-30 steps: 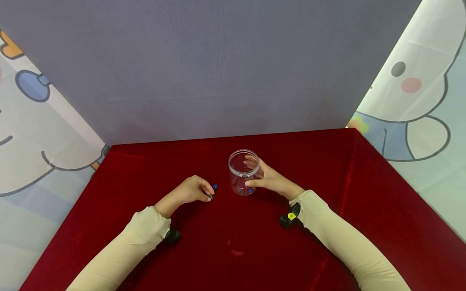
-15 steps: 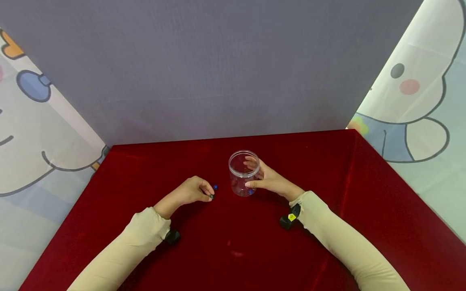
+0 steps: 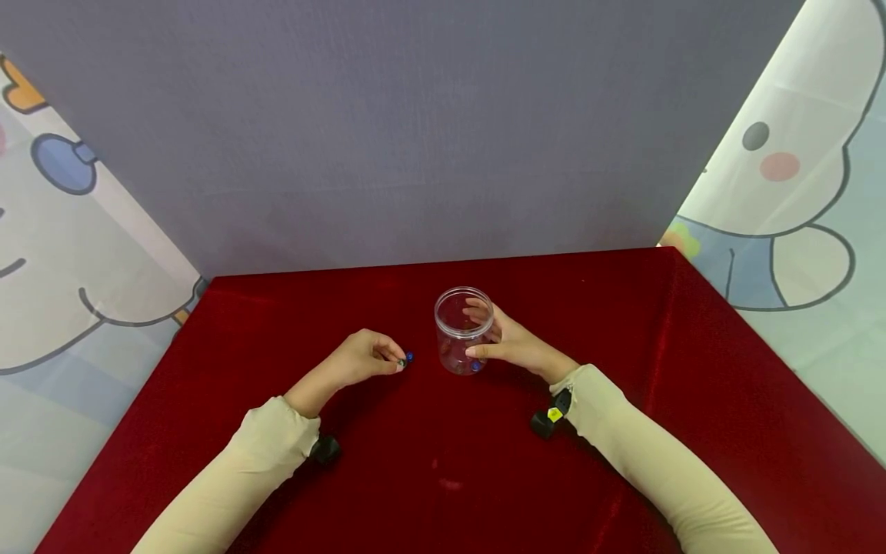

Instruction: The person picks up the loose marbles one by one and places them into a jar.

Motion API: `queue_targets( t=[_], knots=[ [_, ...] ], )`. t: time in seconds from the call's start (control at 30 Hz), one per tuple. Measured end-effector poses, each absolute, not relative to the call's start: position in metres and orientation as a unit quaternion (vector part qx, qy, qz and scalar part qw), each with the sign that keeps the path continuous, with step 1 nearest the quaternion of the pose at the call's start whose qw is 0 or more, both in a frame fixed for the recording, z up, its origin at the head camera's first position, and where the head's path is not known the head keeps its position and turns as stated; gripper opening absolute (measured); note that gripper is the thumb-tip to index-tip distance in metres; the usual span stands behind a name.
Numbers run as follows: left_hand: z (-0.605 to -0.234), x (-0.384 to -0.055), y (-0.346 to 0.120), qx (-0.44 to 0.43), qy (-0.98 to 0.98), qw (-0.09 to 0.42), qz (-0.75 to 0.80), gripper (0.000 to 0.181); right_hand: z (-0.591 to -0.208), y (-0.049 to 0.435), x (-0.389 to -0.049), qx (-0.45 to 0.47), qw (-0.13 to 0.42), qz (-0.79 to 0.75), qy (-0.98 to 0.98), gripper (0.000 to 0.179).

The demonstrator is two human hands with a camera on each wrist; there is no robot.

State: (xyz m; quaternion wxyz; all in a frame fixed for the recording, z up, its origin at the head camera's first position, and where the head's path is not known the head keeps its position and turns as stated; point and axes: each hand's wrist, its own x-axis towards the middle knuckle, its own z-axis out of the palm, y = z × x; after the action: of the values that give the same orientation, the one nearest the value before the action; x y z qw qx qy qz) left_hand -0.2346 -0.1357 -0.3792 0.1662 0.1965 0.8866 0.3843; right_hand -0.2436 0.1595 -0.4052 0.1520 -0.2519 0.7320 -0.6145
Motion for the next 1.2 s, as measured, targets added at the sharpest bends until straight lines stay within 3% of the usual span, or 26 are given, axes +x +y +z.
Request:
queue_targets(
  t=[1.2],
  knots=[
    [-0.3721,-0.2325,-0.1334,0.179,0.871,0.082,0.449,0.018,-0.4025,0.1594,-0.2445,-0.251,0.152,-0.612,0.734,0.083]
  ],
)
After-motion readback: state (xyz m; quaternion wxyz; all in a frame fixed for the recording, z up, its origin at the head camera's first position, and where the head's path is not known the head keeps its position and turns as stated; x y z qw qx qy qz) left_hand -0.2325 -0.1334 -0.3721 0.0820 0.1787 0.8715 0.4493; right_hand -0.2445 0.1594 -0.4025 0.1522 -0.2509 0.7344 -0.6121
